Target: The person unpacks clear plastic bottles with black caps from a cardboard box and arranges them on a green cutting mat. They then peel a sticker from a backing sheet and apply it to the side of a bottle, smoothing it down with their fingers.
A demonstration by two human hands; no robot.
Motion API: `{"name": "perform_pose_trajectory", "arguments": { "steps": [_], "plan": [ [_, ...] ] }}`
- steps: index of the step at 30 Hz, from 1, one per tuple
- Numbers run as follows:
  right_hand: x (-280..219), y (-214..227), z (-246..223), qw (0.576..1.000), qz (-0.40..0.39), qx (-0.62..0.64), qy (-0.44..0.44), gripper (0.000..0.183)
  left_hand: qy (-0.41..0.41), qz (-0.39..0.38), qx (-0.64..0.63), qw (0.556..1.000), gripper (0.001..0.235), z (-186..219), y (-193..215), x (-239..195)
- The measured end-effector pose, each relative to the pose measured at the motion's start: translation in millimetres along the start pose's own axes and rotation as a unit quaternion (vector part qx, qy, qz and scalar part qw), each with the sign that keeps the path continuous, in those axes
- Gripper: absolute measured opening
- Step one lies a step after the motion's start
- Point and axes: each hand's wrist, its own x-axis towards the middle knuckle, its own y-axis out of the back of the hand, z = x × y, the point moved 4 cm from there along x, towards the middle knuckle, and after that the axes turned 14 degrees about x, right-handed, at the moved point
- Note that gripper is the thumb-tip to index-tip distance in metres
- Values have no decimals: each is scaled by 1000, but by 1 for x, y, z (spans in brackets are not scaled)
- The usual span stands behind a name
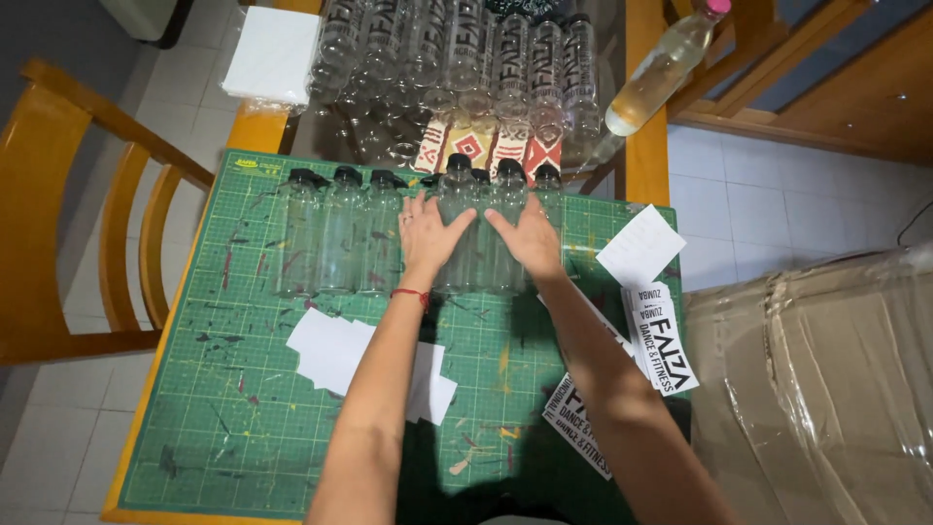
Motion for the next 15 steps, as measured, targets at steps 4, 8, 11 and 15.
{"name": "perform_pose_trajectory", "arguments": {
  "steps": [4, 8, 11, 15],
  "plan": [
    [13, -8, 6, 999, 0, -34, -13, 119, 12, -35, -7, 999, 113, 2, -4, 1],
    [6, -6, 0, 1000, -7, -21, -9, 119, -5, -42, 0, 999, 118, 7, 4, -7],
    [3, -2, 18, 1000, -6, -22, 2, 115, -14, -36, -25, 999, 112, -6, -4, -2],
    [-37, 28, 55, 998, 50, 1, 40, 98, -55, -13, -61, 997, 95, -20, 13, -18]
  ]
}}
